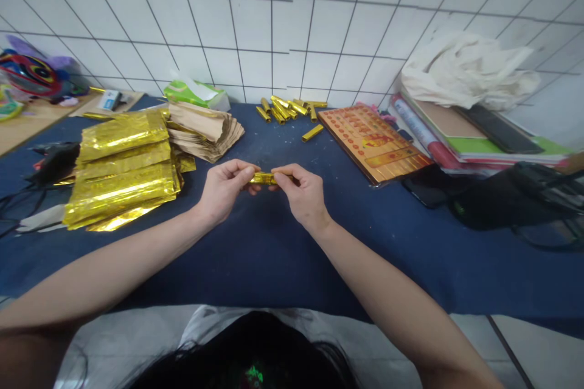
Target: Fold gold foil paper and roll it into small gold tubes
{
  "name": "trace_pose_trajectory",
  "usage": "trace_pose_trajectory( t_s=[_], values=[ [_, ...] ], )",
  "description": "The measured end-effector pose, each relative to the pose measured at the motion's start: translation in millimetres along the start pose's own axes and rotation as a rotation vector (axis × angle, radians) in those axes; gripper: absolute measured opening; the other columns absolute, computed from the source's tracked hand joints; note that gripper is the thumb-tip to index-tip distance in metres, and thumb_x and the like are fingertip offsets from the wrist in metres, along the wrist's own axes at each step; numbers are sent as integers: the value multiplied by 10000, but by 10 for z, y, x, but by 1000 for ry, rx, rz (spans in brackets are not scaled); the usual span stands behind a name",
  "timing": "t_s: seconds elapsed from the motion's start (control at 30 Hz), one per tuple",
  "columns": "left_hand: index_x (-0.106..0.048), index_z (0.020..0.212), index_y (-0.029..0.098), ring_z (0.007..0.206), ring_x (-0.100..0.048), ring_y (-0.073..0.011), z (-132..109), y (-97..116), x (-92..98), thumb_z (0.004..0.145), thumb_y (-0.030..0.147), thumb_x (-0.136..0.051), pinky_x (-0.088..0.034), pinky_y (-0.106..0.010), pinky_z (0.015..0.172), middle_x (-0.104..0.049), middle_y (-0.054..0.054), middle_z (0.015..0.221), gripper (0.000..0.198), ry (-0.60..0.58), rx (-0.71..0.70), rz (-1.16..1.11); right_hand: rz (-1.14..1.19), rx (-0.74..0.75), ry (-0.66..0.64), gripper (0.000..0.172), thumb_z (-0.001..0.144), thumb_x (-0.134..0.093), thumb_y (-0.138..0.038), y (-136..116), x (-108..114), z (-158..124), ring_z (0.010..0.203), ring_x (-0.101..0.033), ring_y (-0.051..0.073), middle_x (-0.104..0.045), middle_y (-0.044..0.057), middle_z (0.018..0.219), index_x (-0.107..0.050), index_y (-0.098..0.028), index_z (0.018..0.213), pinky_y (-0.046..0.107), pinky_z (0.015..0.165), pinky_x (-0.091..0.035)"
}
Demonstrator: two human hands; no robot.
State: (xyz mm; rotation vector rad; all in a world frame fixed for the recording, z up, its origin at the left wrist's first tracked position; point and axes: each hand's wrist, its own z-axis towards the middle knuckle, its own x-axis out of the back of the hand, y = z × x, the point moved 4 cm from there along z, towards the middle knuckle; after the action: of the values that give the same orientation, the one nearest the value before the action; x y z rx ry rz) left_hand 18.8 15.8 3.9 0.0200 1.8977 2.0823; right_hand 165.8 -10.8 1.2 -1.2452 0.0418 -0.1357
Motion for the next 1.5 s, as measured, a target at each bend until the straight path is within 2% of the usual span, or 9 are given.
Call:
trace_pose_trajectory(
  t_s=[0.27, 0.43, 0.7, 0.87, 1.03, 1.2, 1.3, 1.4, 1.5],
  values=[
    [-611, 787, 108, 499, -588, -98, 3, 4, -11, 661, 298, -685, -485, -200, 478, -626, 1, 566, 240, -38, 20, -5, -24, 30, 69, 90, 754, -605, -253, -10, 28, 15, 600, -632, 119, -655, -10, 721, -666, -195, 786, 280, 621, -524],
    [-619, 784, 109, 502, -585, -90, 9, 9, -4, 660, 256, -678, -488, -196, 491, -631, 3, 574, 201, -27, 0, 13, 14, 2, 40, 167, 731, -632, -270, 3, 11, 8, 616, -642, 126, -667, 1, 785, -654, -199, 881, 298, 639, -534],
    [-633, 719, 119, 497, -571, -85, -19, -1, -12, 654, 258, -684, -473, -198, 496, -629, 1, 565, 162, -27, -10, 63, -99, 47, 12, 103, 763, -597, -269, -15, 7, -12, 613, -628, 127, -647, -1, 732, -655, -190, 794, 293, 620, -516],
    [-633, 784, 127, 516, -584, -93, -24, -27, -29, 680, 279, -664, -471, -200, 486, -646, -4, 606, 187, -81, 21, 60, -112, 52, 6, 93, 765, -591, -251, -12, -6, -19, 613, -625, 127, -638, -2, 717, -654, -186, 787, 289, 617, -506],
    [-625, 721, 110, 479, -565, -79, -27, -29, -19, 659, 256, -675, -453, -184, 473, -626, 0, 561, 166, -36, 40, 68, -117, 52, -7, 89, 772, -581, -237, -13, -20, -38, 611, -628, 126, -638, -4, 733, -649, -194, 808, 285, 612, -500],
    [-601, 791, 116, 486, -580, -92, -5, -35, -10, 665, 276, -665, -455, -190, 455, -630, -1, 590, 213, -31, 62, -15, -146, 100, 4, 84, 768, -580, -238, -44, -17, -50, 697, -610, 132, -626, 6, 783, -646, -202, 805, 298, 684, -503],
    [-590, 775, 113, 485, -579, -90, 12, -16, 7, 655, 264, -670, -470, -193, 465, -625, -1, 583, 209, -5, 42, -33, -37, 49, 46, 159, 745, -612, -266, -13, -4, -31, 732, -611, 135, -631, 14, 844, -619, -205, 892, 314, 717, -519],
    [-591, 775, 111, 487, -576, -88, 19, 18, 16, 654, 262, -674, -480, -198, 479, -617, 3, 571, 210, 11, -5, -1, 120, -42, 64, 313, 707, -653, -314, 52, -1, 2, 688, -623, 128, -637, 13, 858, -568, -208, 989, 308, 665, -547],
    [-600, 800, 113, 509, -580, -89, 22, 34, 17, 645, 268, -689, -488, -204, 495, -622, 5, 595, 237, 3, -40, 37, 123, -84, 48, 285, 692, -663, -341, 94, -6, 26, 618, -630, 122, -645, 6, 805, -594, -194, 927, 297, 623, -553]
  ],
)
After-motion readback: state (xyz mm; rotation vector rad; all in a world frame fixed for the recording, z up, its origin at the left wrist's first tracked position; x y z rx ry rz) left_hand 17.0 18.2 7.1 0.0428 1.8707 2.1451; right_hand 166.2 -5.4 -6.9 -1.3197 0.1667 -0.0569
